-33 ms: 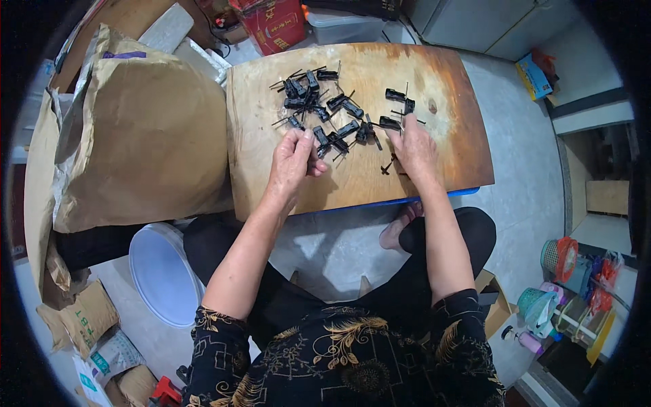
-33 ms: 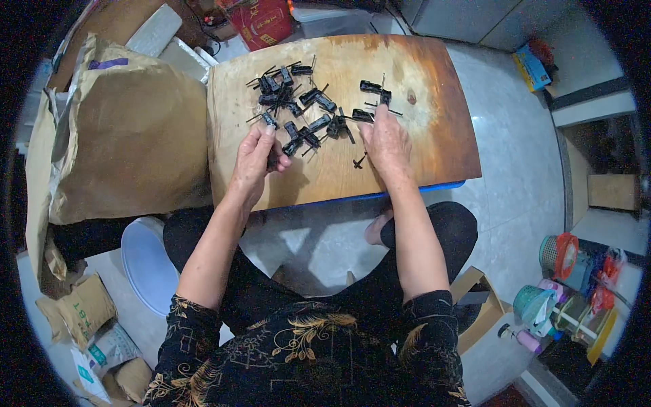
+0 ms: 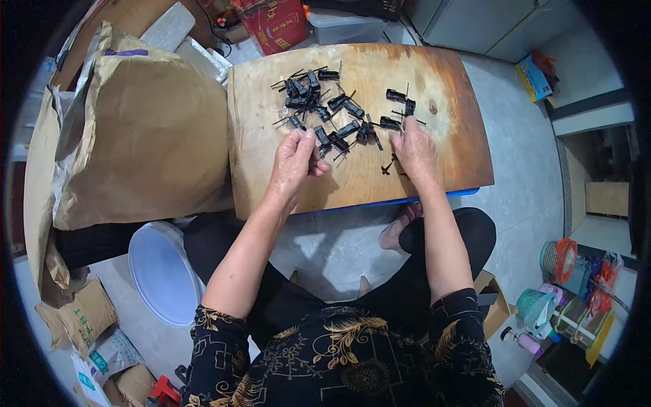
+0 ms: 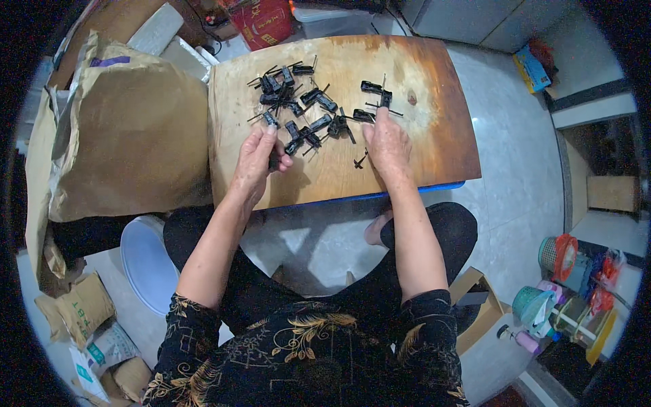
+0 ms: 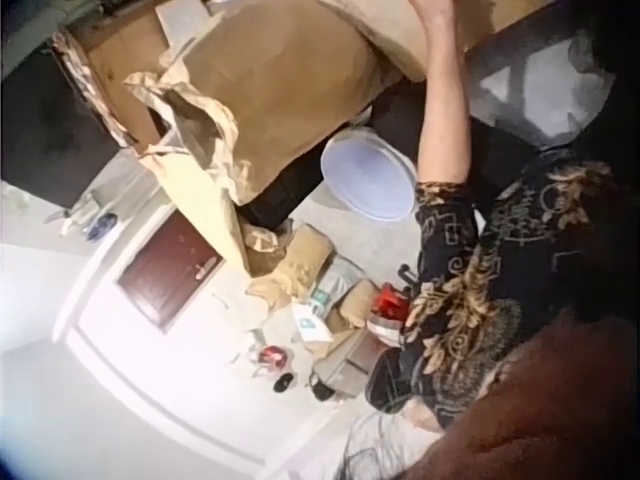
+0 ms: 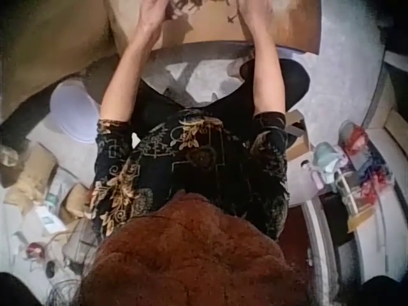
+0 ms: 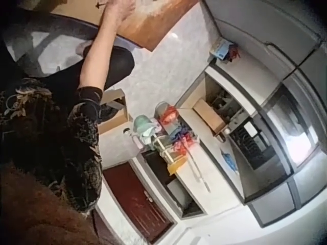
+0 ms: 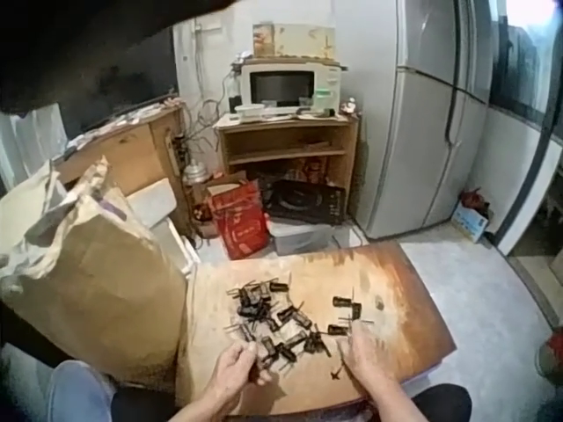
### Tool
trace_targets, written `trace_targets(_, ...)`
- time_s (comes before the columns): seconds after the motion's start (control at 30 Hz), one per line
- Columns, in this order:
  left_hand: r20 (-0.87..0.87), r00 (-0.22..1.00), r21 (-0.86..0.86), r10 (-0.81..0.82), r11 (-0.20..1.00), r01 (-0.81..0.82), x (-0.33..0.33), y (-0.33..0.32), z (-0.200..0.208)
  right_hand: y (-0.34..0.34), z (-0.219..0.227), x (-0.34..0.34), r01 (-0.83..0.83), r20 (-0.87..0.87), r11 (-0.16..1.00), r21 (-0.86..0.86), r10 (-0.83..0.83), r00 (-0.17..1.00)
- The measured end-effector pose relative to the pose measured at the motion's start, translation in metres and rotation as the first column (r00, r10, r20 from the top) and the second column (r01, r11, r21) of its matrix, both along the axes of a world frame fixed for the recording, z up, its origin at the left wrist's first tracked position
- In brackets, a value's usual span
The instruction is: Assembling small plastic and metal components into a larger assembly on a workbench.
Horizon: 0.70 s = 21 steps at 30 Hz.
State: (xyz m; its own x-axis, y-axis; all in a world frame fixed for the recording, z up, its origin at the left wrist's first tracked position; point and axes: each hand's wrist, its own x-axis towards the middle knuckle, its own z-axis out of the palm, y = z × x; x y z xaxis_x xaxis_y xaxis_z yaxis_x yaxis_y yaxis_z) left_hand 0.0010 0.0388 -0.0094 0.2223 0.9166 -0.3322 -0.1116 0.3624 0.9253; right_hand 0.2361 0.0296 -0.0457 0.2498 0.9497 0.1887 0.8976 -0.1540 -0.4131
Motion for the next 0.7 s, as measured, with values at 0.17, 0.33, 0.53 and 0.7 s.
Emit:
trace_targets(0.17,0.005,0.998,-0.029,-0.063,0.998,0.063,0.007,-0.006,-0.011,0.007,-0.021,0.01,0.001,-0.068,0.979,0.201,0.013,0.998)
trace_targets(0.33,-0.367,0.929,0.447,-0.045,0.867,0.219,0.014,-0.017,-0.016,0.006,-0.001,-0.004,-0.017,-0.829,1.0,-0.017,-0.004,0.56)
trace_targets(0.53,-0.636,0.751,0.654,0.175,0.638,0.406,0.017,-0.027,0.003,-0.025,0.028,-0.056,-0.458,-0.982,0.88,-0.128,-0.047,0.183)
trace_targets(0.7,-0.685,0.712,0.627,0.155,0.622,0.469,0.0,-0.027,-0.01,-0.032,0.032,-0.063,-0.558,-0.981,0.817,-0.145,-0.046,0.188)
